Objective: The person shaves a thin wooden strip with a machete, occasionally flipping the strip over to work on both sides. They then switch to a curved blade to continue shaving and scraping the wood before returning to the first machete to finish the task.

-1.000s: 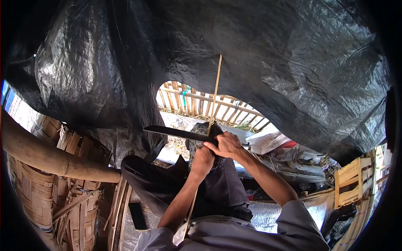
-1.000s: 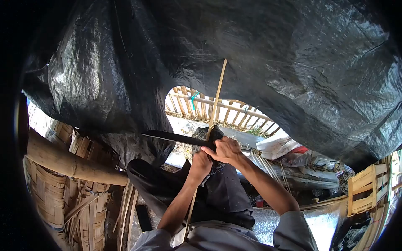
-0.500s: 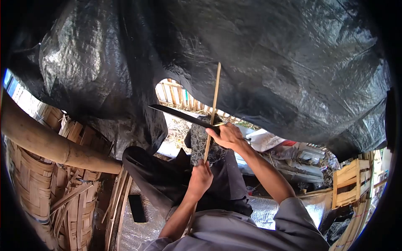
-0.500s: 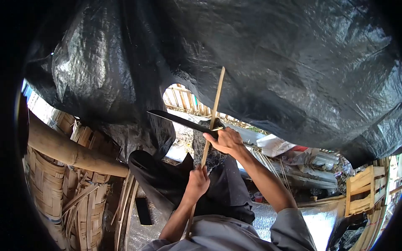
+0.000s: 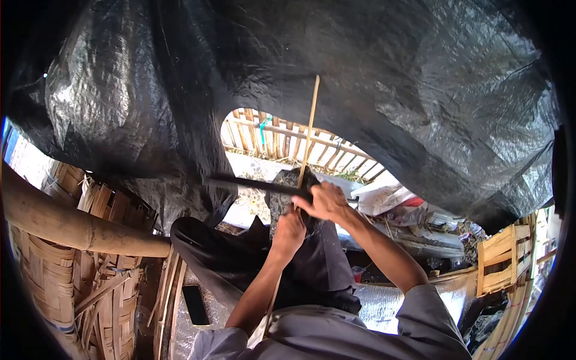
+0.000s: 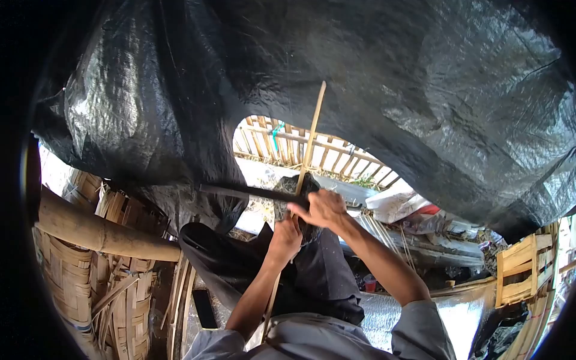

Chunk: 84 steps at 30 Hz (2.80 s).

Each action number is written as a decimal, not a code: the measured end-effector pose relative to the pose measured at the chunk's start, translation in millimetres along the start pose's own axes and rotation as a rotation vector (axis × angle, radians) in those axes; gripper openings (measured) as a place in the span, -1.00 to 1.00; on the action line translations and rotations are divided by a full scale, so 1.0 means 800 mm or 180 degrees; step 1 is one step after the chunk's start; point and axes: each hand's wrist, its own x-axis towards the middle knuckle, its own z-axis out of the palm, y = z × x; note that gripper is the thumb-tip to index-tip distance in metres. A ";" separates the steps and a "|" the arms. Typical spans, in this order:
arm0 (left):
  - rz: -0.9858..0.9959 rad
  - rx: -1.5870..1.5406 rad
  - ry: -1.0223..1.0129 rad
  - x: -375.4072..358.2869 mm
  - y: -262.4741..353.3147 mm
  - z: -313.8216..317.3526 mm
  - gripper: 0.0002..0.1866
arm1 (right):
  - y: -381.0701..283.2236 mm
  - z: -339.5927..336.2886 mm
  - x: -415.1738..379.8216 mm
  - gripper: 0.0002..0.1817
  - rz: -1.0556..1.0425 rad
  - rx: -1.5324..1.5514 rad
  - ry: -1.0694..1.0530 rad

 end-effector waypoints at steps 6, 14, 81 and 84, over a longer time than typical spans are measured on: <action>-0.0600 0.0018 -0.0326 -0.120 0.027 -0.054 -0.81 | 0.005 0.014 0.026 -0.11 0.0478 0.0199 -0.0046; -0.0652 0.0164 -0.0403 -0.149 0.037 -0.076 -0.81 | -0.009 -0.010 0.008 -0.17 0.0378 0.0394 0.0023; -0.1242 0.0511 -0.0846 -0.300 0.048 -0.180 -0.89 | -0.011 -0.025 0.013 -0.12 0.0500 0.0017 -0.0058; -0.0918 0.0568 -0.0850 -0.294 0.029 -0.169 -0.88 | -0.009 -0.023 0.008 -0.15 0.0381 0.0173 -0.0066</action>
